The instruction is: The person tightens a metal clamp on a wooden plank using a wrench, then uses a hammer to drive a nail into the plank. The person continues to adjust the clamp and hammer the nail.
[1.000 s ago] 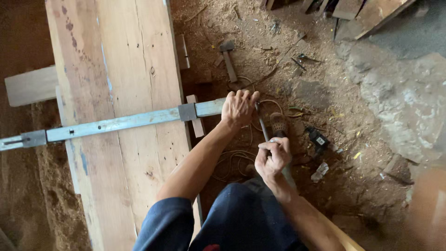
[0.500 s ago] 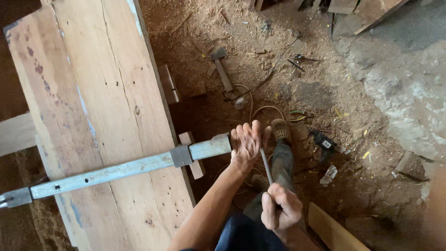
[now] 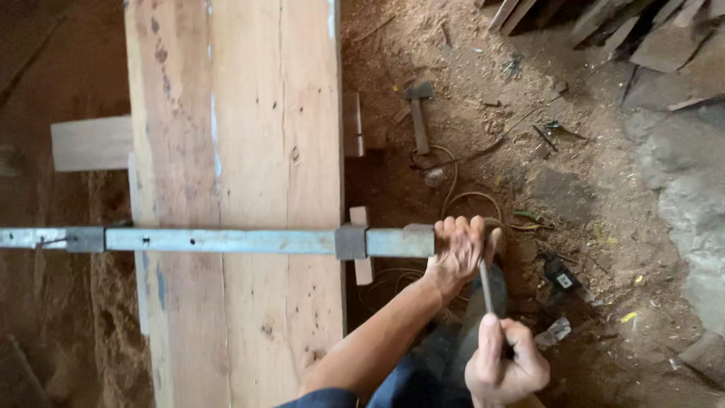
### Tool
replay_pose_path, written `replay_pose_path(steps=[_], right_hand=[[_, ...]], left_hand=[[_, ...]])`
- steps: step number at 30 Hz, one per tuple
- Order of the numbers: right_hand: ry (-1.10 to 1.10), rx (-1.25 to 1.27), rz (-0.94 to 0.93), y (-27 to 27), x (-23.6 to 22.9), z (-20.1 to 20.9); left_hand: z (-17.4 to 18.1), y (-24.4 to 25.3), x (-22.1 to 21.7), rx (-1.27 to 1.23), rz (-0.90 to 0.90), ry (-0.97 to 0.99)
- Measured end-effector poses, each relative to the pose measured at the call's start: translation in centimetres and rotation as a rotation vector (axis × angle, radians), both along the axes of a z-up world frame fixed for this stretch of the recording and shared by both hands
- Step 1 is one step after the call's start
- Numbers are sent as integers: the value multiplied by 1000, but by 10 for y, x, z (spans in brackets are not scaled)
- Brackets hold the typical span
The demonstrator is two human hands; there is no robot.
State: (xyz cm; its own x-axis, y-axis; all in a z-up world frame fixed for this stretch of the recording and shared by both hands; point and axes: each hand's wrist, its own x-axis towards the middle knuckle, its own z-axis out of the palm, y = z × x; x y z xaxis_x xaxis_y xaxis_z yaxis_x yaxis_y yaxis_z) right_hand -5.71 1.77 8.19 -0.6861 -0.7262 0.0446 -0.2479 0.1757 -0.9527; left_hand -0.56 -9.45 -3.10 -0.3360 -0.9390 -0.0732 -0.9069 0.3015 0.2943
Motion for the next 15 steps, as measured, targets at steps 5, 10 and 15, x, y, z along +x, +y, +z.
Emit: replay_pose_path(steps=[5, 10, 15], right_hand=[[29, 11, -51, 46, 6, -59], [427, -85, 84, 25, -35, -79], [633, -46, 194, 6, -30, -59]], left_hand=[[6, 1, 7, -313, -8, 44], [-1, 6, -4, -84, 30, 76], [-27, 14, 14, -653, -126, 23]])
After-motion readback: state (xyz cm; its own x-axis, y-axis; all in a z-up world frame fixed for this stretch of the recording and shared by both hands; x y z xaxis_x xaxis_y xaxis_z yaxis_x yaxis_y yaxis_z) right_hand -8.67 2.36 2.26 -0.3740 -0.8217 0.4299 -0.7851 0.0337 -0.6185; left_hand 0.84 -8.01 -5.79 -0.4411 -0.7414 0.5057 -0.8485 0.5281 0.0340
